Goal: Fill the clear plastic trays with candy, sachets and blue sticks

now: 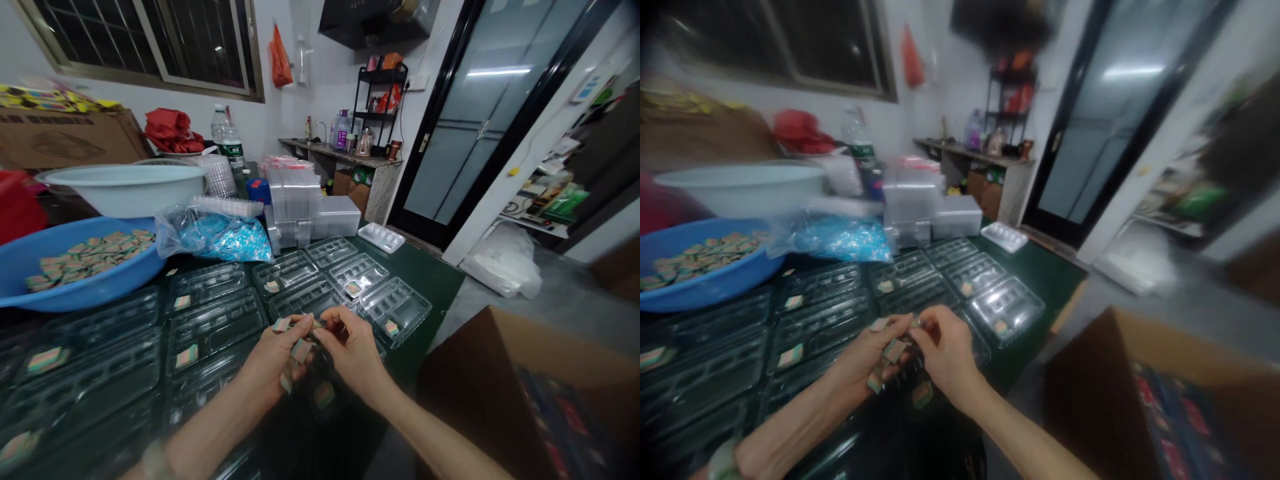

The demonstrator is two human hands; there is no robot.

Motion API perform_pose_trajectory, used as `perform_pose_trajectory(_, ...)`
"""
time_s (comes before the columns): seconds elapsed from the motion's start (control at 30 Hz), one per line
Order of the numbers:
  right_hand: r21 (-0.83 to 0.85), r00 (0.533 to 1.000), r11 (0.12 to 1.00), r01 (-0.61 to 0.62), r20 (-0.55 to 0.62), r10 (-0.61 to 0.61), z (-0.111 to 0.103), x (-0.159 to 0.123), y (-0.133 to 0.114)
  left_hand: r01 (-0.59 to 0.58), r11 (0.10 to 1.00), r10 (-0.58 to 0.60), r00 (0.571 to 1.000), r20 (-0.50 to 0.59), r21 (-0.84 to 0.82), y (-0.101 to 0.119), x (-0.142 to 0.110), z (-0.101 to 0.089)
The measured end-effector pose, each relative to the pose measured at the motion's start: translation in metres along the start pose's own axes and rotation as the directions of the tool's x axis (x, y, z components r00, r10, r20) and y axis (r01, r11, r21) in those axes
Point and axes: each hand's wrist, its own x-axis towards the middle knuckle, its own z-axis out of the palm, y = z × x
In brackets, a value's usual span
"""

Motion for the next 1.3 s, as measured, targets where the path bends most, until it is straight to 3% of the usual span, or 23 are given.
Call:
perform_pose_trajectory(0.1, -0.189, 0.991, 0.975, 0.116, -0.037, -0.125, 0.005, -0.004, 0.002, -0.004, 0.999, 0.003, 1.0, -0.026, -0.033, 0.0, 0.001, 0.002)
perform_pose_trajectory(0.27, -0.499, 0.945, 0.828, 0.255, -0.05, -0.322, 0.015, -0.012, 0.006, 0.039, 0.995, -0.042, 0.999, -0.035, -0.09, -0.005, 0.009, 0.001)
perform_pose_trajectory(0.4, -0.582, 0.923, 0.746, 0.323, 0.02, -0.384, 0.016, -0.014, 0.011, 0.075, 0.992, -0.079, 0.996, -0.037, -0.102, -0.008, 0.012, -0.001)
perform_pose_trajectory(0.5, -0.566, 0.912, 0.737, 0.37, 0.069, -0.405, 0.016, -0.017, 0.014, 0.094, 0.99, -0.098, 0.994, -0.037, -0.103, -0.007, 0.013, -0.003)
perform_pose_trajectory(0.63, -0.341, 0.949, 0.89, 0.304, 0.026, -0.314, 0.015, -0.021, 0.011, 0.107, 0.989, -0.111, 0.993, -0.031, -0.1, -0.004, 0.016, -0.006)
perform_pose_trajectory(0.7, -0.15, 0.982, 0.973, 0.177, -0.036, -0.184, 0.009, -0.017, 0.008, 0.096, 0.991, -0.099, 0.995, -0.023, -0.098, -0.002, 0.017, -0.008)
perform_pose_trajectory(0.8, 0.03, 0.996, 0.999, -0.038, -0.074, 0.041, -0.013, 0.002, 0.013, 0.093, 0.992, -0.093, 0.996, -0.001, -0.086, 0.001, 0.016, -0.011)
perform_pose_trajectory(0.87, -0.017, 0.989, 0.991, -0.132, -0.067, 0.131, -0.033, 0.025, 0.026, 0.1, 0.992, -0.099, 0.995, 0.02, -0.075, 0.003, 0.016, -0.015)
perform_pose_trajectory(0.93, -0.167, 0.983, 0.969, -0.183, -0.016, 0.183, -0.053, 0.05, 0.046, 0.1, 0.993, -0.098, 0.994, 0.045, -0.065, 0.004, 0.015, -0.017)
perform_pose_trajectory(1.03, -0.293, 0.972, 0.94, -0.176, 0.099, 0.213, -0.073, 0.086, 0.076, 0.063, 0.997, -0.059, 0.996, 0.07, -0.052, 0.005, 0.015, -0.019)
perform_pose_trajectory(1.13, -0.37, 0.946, 0.919, -0.137, 0.227, 0.232, -0.076, 0.109, 0.095, 0.064, 0.998, -0.063, 0.996, 0.065, -0.015, 0.005, 0.012, -0.018)
perform_pose_trajectory(1.3, -0.499, 0.894, 0.866, -0.038, 0.37, 0.252, -0.069, 0.122, 0.101, 0.083, 0.996, -0.083, 0.996, 0.037, -0.009, 0.005, 0.009, -0.017)
